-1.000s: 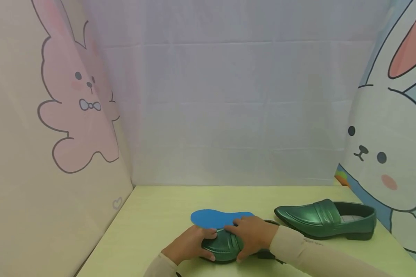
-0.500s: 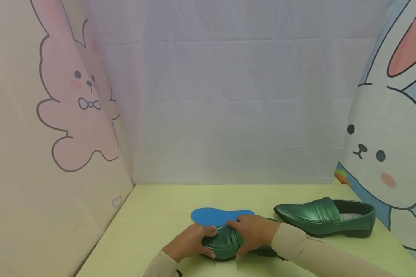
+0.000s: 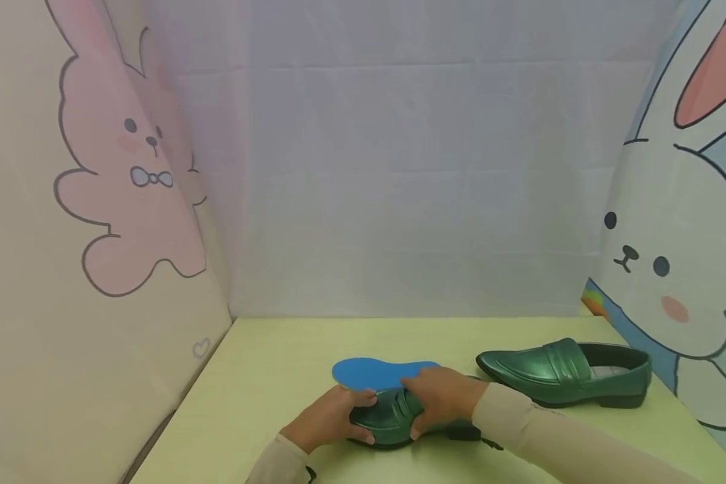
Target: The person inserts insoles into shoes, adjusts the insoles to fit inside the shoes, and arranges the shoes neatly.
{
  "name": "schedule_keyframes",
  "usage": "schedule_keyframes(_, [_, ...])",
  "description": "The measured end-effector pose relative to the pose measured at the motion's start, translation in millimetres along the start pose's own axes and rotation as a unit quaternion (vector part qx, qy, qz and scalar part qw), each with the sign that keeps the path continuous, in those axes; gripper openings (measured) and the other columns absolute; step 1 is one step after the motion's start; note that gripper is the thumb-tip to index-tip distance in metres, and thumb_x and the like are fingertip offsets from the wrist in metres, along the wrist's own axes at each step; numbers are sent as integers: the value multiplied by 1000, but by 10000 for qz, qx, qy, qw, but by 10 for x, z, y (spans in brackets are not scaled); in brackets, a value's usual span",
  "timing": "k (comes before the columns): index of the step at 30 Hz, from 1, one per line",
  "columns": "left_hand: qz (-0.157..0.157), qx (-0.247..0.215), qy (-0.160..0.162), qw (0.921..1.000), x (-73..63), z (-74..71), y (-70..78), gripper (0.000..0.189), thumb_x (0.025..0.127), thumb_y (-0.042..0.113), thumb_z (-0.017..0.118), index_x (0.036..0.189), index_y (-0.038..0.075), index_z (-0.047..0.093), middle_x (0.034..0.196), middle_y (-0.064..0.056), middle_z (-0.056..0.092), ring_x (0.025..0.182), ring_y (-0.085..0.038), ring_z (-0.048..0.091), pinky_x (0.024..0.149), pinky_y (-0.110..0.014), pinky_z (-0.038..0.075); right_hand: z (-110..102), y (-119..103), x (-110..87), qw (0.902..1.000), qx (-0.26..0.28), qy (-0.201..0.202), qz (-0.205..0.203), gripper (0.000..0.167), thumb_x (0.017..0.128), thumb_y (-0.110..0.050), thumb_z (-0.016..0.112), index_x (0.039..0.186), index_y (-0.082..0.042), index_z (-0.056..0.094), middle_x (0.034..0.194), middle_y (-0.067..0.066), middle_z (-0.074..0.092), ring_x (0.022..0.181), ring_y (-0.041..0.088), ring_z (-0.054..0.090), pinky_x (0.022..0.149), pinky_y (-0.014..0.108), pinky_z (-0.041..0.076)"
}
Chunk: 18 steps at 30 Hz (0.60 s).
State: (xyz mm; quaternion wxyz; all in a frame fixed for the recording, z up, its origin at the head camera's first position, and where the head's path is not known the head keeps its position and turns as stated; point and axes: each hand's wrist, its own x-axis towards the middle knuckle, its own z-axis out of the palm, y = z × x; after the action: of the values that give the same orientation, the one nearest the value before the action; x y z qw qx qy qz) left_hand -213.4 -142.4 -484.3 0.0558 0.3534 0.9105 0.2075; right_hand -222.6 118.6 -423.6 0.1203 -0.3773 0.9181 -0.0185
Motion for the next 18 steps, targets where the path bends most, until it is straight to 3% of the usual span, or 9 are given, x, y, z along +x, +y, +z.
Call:
schedule_keyframes(4, [-34, -2, -137, 9999, -16, -54, 10, 65, 81, 41, 85, 134, 8, 67, 141, -5, 61, 127, -20, 58, 101, -31, 52, 11, 9, 16, 9999, 0, 49, -97, 88, 75, -58, 84, 141, -6, 58, 113, 4, 70, 101, 20, 66, 86, 39, 58])
schedule_keyframes(8, [-194, 70, -210, 9996, -75, -143, -21, 57, 85, 38, 81, 132, 9, 69, 134, -2, 65, 124, -18, 60, 99, -31, 53, 21, 6, 24, 10000, -68, -23, -58, 88, 74, -60, 84, 142, -10, 58, 124, 3, 67, 112, 21, 64, 92, 40, 56])
schedule_keyframes(13, [-397, 112, -79, 9991, -191, -265, -121, 48, 93, 35, 75, 131, 6, 69, 126, -2, 70, 117, -18, 65, 94, -34, 56, 23, 6, 30, 9991, -195, -298, 210, 96, 72, -65, 83, 150, -20, 50, 142, 5, 57, 128, 25, 56, 100, 46, 52])
schedule_keyframes(18, [-430, 194, 47, 9989, -288, -352, -183, 43, 96, 33, 72, 129, 6, 70, 124, -5, 71, 114, -20, 66, 94, -37, 57, 34, 8, 45, 9984, -430, -328, 171, 97, 72, -66, 83, 152, -25, 47, 138, 3, 59, 121, 24, 60, 95, 46, 54])
